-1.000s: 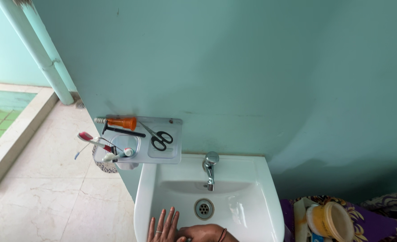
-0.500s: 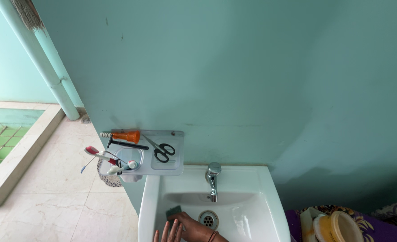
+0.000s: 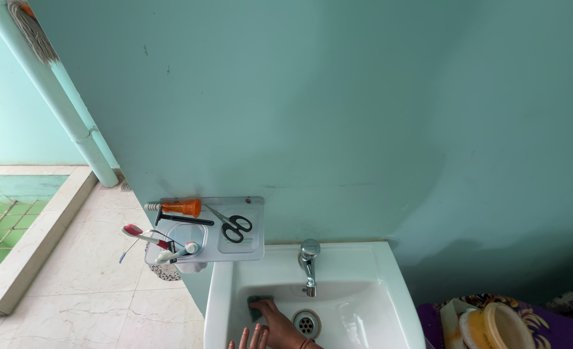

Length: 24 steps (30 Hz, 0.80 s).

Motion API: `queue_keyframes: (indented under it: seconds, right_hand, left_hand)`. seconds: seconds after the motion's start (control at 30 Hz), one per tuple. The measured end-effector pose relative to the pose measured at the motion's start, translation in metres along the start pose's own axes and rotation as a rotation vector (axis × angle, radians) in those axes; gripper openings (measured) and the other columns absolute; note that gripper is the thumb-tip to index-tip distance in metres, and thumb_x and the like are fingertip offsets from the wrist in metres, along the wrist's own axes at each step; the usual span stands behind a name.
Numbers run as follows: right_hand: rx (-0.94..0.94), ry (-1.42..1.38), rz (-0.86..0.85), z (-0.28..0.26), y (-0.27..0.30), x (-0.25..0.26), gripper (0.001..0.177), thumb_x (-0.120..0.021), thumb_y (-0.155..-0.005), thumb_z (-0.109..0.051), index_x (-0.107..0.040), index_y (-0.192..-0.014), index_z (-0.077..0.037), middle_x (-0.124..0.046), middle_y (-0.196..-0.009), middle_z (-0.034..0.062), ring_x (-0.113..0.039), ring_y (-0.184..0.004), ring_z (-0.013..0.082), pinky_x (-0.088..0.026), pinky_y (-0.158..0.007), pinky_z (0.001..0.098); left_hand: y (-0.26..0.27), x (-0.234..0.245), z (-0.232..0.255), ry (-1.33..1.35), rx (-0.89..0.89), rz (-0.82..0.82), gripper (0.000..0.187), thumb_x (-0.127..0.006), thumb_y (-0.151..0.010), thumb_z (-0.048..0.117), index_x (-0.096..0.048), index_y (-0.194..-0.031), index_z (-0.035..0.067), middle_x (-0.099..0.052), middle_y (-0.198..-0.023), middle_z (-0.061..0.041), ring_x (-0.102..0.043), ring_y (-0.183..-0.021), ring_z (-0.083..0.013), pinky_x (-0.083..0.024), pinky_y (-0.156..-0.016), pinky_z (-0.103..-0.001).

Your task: The person scrubs the interior basin and the rim of a white wall-mounted sink using a green scouring pad. The person uses their right hand to scrub the surfaces while their left hand rests on the sink edge for support. The sink is located in a room with light blue walls and a tiled floor.

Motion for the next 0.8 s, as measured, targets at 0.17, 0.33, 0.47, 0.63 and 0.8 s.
queue_keyframes:
  seconds: [0.17,0.33,0.47,0.63,0.8]
  right_hand:
    - [0.163,0.185,0.074,-0.007,0.0,-0.01,0.091,-0.074,-0.086,-0.032,-0.029,-0.16,-0.005,-0.031,-0.158,0.0225,-0.035,-0.147,0.0439,-0.032,-0.122,0.0529]
    - [0.226,0.476,0.138,-0.026,0.001,-0.006,0.092,-0.072,-0.089,-0.034,-0.023,-0.16,-0.002,-0.026,-0.159,0.0231,-0.026,-0.15,0.0416,-0.017,-0.119,0.0617]
    - [0.303,0.505,0.338,-0.051,0.014,0.012,0.083,-0.064,-0.087,-0.012,-0.025,-0.158,0.004,-0.03,-0.161,0.0234,-0.032,-0.15,0.0383,-0.02,-0.121,0.0591]
    - [0.202,0.502,0.522,-0.064,0.026,0.037,0.068,-0.055,-0.087,0.003,-0.035,-0.152,0.001,-0.038,-0.152,0.0202,-0.033,-0.148,0.0379,-0.026,-0.123,0.0523]
    - [0.027,0.471,0.448,-0.058,0.04,0.066,0.065,-0.051,-0.091,0.003,-0.032,-0.153,0.003,-0.038,-0.149,0.0204,-0.034,-0.146,0.0367,-0.03,-0.119,0.0455]
  left_hand:
    - [-0.001,0.006,-0.004,-0.02,0.0,0.007,0.04,-0.046,-0.104,0.044,-0.056,-0.141,0.032,-0.055,-0.147,0.009,-0.055,-0.127,-0.018,-0.042,-0.101,-0.057]
    - [-0.002,0.01,-0.003,-0.025,0.022,-0.021,0.04,-0.045,-0.104,0.044,-0.056,-0.141,0.033,-0.056,-0.147,0.01,-0.056,-0.127,-0.0173,-0.042,-0.102,-0.056]
    - [-0.005,0.017,0.0,0.031,0.081,-0.106,0.043,-0.041,-0.103,0.046,-0.054,-0.141,0.032,-0.054,-0.148,0.01,-0.055,-0.127,-0.0168,-0.043,-0.102,-0.057]
    - [-0.012,0.023,-0.005,0.121,0.097,-0.253,0.05,-0.034,-0.1,0.054,-0.051,-0.141,0.032,-0.051,-0.149,0.007,-0.052,-0.128,-0.0185,-0.042,-0.103,-0.058]
    - [-0.009,0.018,-0.006,0.201,0.096,-0.38,0.049,-0.032,-0.097,0.055,-0.05,-0.139,0.036,-0.048,-0.148,0.007,-0.048,-0.13,-0.0189,-0.038,-0.107,-0.059]
Point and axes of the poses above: each hand's wrist, its own y-axis away from the middle knuckle, its own x-axis out of the back of the hand, z = x × y, the point moved 4 cm from there along -y, towards the middle knuckle
